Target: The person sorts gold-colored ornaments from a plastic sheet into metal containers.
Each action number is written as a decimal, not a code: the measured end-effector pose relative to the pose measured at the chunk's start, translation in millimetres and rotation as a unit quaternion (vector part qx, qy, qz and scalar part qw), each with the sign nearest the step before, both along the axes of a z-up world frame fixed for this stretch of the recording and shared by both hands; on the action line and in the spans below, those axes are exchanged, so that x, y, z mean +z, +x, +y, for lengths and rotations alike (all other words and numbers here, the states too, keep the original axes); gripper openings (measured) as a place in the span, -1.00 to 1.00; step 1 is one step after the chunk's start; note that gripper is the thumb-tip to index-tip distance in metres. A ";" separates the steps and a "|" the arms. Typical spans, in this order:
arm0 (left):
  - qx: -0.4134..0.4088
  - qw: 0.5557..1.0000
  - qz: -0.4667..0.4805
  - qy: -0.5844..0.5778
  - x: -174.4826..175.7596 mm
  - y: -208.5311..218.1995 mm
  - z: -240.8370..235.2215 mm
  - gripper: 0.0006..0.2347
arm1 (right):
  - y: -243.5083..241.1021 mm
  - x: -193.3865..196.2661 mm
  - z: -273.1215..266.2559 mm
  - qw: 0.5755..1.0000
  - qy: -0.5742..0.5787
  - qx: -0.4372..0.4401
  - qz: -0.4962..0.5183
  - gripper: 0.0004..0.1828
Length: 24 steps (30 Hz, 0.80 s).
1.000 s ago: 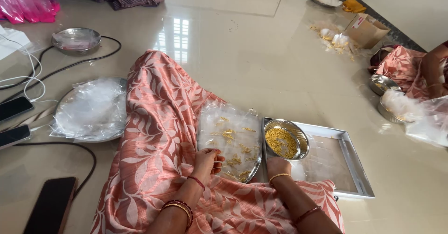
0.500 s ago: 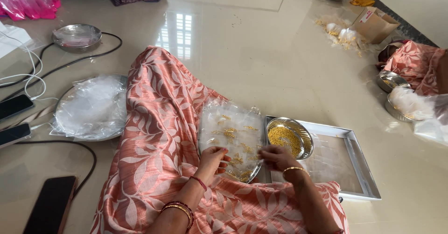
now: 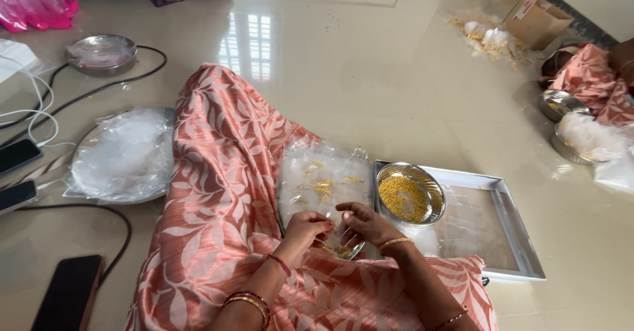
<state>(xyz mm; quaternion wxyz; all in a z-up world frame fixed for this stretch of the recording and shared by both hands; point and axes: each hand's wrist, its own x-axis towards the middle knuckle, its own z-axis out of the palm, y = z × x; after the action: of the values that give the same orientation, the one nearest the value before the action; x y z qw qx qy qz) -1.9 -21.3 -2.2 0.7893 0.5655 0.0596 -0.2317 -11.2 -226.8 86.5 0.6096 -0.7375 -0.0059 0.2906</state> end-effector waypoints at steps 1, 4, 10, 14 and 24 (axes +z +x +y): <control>-0.001 1.000 -0.002 -0.001 7.5 -1.7 -0.2 -0.86 | 15.3 -15.0 -22.3 1.000 -0.001 -0.001 -0.002 -0.51; 0.016 0.999 0.024 -0.016 31.0 -7.3 9.6 -0.89 | 60.0 -51.8 -78.8 0.994 -0.045 -0.101 -0.017 -0.61; 0.039 0.997 0.048 -0.036 46.1 -10.3 11.1 -0.89 | 93.6 -82.4 -139.1 0.809 -0.558 -0.086 -0.164 -0.63; 0.034 0.997 0.064 -0.041 45.8 -9.0 12.5 -0.89 | 110.6 -120.7 -140.8 0.831 -0.513 -0.048 -0.208 -0.75; 0.026 0.997 0.047 -0.060 38.3 -6.5 13.0 -0.84 | 100.1 -106.9 -148.6 0.834 -0.507 -0.097 -0.197 -0.83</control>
<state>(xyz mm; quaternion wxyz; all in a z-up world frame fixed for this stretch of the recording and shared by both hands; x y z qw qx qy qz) -8.3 -8.3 36.1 0.8240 0.5038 0.0970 -0.2403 88.9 -375.4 -20.4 0.1613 -0.9816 0.0936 0.0408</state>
